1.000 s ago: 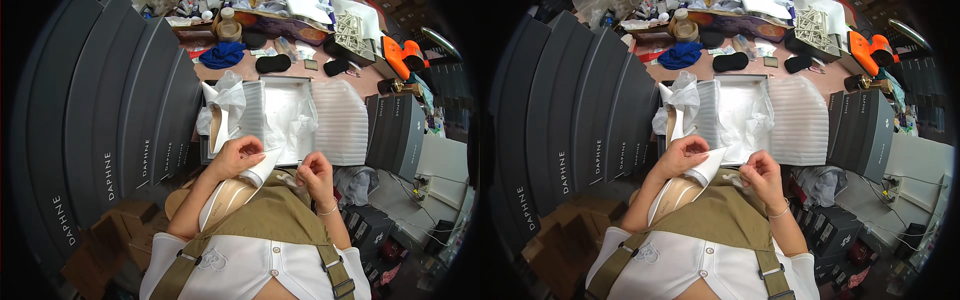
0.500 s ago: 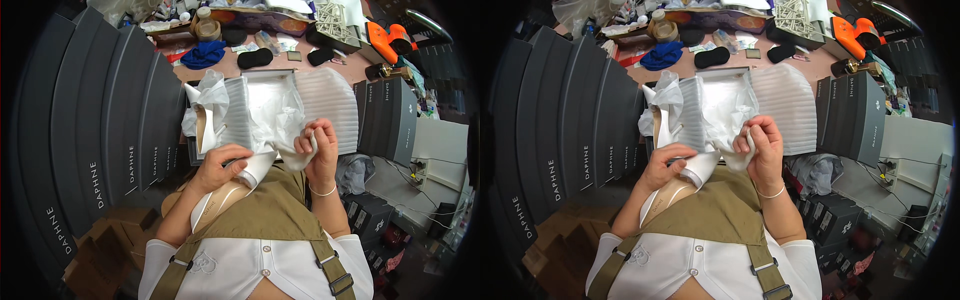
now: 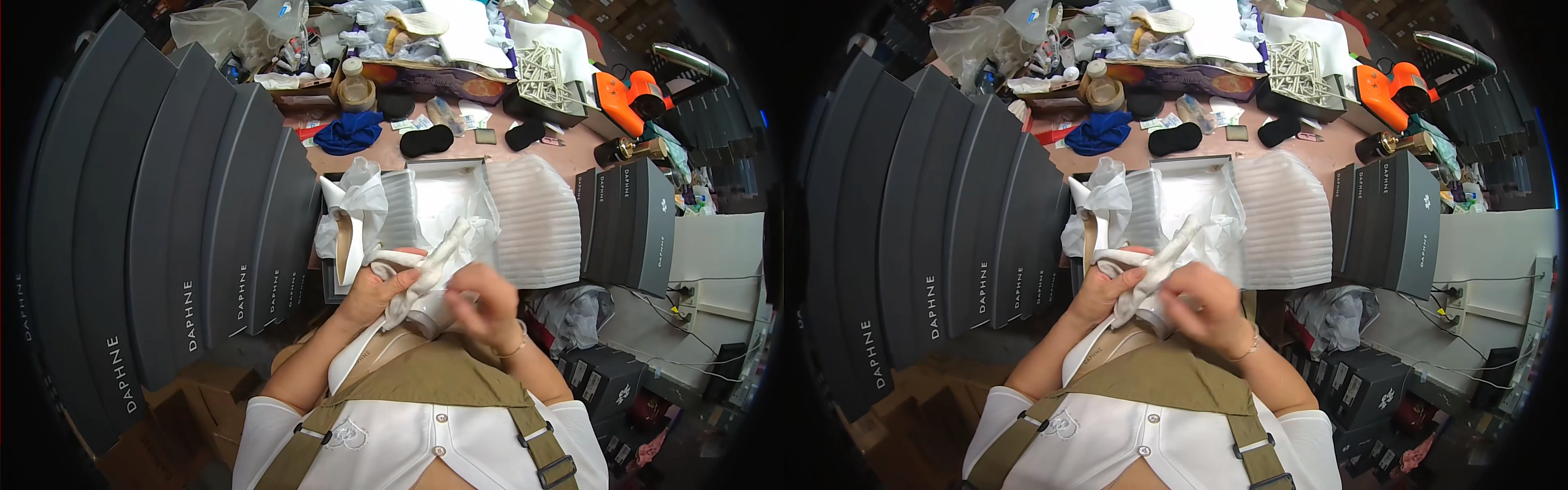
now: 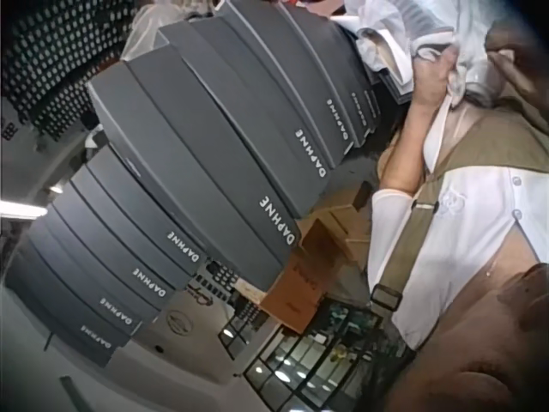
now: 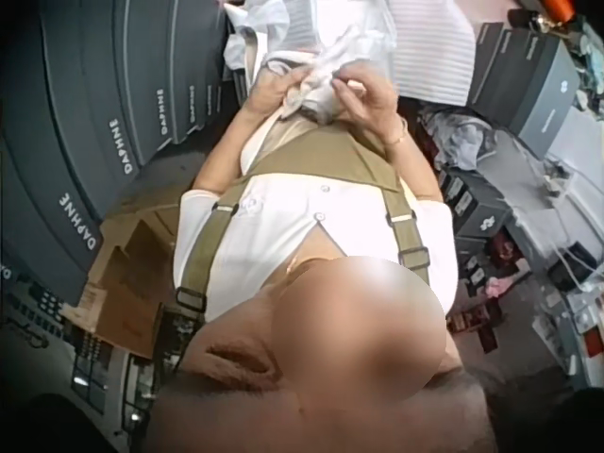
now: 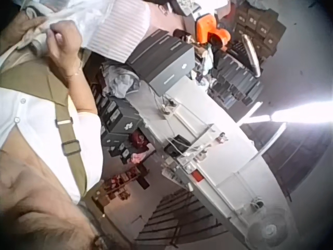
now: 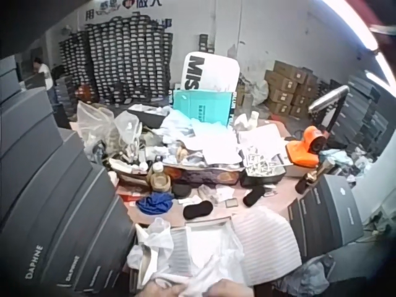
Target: Packing a pair of white high-heeled shoes into a shoebox with tissue paper.
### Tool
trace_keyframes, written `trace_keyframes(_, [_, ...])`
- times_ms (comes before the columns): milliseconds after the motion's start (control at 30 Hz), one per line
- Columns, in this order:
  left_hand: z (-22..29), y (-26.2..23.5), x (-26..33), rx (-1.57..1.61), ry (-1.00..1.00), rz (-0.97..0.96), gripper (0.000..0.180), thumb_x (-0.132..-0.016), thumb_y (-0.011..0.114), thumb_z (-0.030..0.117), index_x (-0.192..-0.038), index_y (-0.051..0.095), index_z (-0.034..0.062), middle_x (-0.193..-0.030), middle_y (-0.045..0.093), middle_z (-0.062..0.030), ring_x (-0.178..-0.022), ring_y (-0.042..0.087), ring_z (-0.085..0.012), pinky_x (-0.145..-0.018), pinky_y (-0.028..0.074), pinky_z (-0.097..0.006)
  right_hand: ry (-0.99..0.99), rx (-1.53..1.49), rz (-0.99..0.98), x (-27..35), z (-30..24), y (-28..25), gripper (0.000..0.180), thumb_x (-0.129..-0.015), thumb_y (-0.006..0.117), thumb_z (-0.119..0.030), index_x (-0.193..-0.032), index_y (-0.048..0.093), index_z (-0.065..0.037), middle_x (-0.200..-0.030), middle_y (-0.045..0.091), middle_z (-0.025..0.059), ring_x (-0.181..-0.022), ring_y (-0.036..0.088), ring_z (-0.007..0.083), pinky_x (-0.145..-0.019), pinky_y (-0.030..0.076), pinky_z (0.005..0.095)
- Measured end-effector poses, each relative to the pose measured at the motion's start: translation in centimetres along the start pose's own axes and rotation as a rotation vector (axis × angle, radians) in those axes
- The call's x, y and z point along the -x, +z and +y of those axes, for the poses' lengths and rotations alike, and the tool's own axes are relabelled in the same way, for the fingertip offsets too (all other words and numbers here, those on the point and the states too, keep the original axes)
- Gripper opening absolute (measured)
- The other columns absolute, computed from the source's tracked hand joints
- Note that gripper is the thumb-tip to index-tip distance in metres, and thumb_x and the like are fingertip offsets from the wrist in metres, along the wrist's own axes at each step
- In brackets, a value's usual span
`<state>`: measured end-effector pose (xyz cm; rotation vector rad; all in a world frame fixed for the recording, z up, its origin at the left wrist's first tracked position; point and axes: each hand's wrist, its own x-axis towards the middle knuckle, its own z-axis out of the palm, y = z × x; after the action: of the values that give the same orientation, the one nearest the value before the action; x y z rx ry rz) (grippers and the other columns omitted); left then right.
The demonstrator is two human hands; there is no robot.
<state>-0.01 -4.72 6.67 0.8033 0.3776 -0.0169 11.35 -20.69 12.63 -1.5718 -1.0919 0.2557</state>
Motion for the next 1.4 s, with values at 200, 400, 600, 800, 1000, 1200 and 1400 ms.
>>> trace_keyframes(200, [0.6,0.3,0.0,-0.147,0.043,-0.034,0.034,-0.100,0.050,0.029,-0.113,0.062,-0.0006,-0.101,0.066,-0.0069,-0.091,0.061,-0.0119,-0.080,0.050,-0.026,-0.072,0.376,-0.136,-2.7,1.1,-1.4,0.022,-0.083,0.071,-0.014,-0.099,0.064,-0.001,-0.088,0.065,0.0119,-0.076,0.060,0.0285,-0.070,0.048,0.0338])
trace_keyframes(400, [0.6,0.1,0.2,-0.100,0.110,0.167,0.052,-0.102,0.040,0.042,-0.116,0.056,-0.0048,-0.105,0.064,-0.0126,-0.095,0.063,-0.0171,-0.085,0.050,-0.029,0.415,-0.005,-0.304,0.4,3.5,-1.3,0.020,-0.092,0.062,-0.017,-0.099,0.067,0.000,-0.082,0.064,0.0116,-0.075,0.059,0.0232,-0.068,0.046,0.0314])
trace_keyframes(600, [-0.3,0.0,0.0,-0.058,0.202,0.306,0.042,-0.100,0.047,0.036,-0.113,0.057,-0.0029,-0.103,0.063,-0.0107,-0.093,0.063,-0.0167,-0.082,0.051,-0.031,0.371,-0.041,-0.045,1.5,4.2,-2.1,0.015,-0.089,0.065,-0.009,-0.101,0.069,-0.002,-0.089,0.065,0.0072,-0.077,0.059,0.0161,-0.068,0.046,0.0282])
trace_keyframes(800, [-0.6,0.1,-0.1,0.015,0.268,0.383,0.039,-0.100,0.048,0.035,-0.109,0.059,-0.0012,-0.095,0.064,-0.0092,-0.084,0.063,-0.0158,-0.073,0.052,-0.029,0.449,-0.304,0.023,1.7,4.1,-2.0,0.015,-0.088,0.066,-0.009,-0.101,0.069,-0.001,-0.086,0.063,0.0037,-0.078,0.055,0.0114,-0.068,0.044,0.0255])
trace_keyframes(1000, [-0.4,-0.4,-0.1,0.100,0.142,0.422,0.038,-0.100,0.047,0.035,-0.107,0.060,0.0004,-0.087,0.065,-0.0076,-0.065,0.059,-0.0122,-0.050,0.044,-0.025,0.716,-0.447,-0.025,1.5,3.3,-2.6,0.017,-0.092,0.063,-0.014,-0.099,0.068,0.001,-0.088,0.063,0.0026,-0.077,0.052,0.0084,-0.068,0.041,0.0221])
trace_keyframes(1200, [-0.9,-0.3,-0.4,0.187,0.104,0.456,0.032,-0.099,0.050,0.033,-0.105,0.059,0.0021,-0.087,0.065,-0.0073,-0.063,0.057,-0.0120,-0.051,0.045,-0.026,0.460,-0.410,0.072,1.6,4.6,-2.1,0.019,-0.094,0.061,-0.017,-0.087,0.066,0.000,-0.095,0.064,0.0063,-0.087,0.058,0.0154,-0.079,0.045,0.0302])
trace_keyframes(1400, [-0.7,0.4,-0.1,0.040,0.096,0.389,0.024,-0.097,0.057,0.026,-0.102,0.059,0.0023,-0.081,0.063,-0.0040,-0.058,0.052,-0.0102,-0.055,0.047,-0.026,0.495,-1.025,0.243,0.0,3.5,-2.2,0.022,-0.091,0.060,-0.018,-0.074,0.054,-0.006,-0.100,0.064,0.0120,-0.113,0.059,0.0322,-0.097,0.044,0.0448])
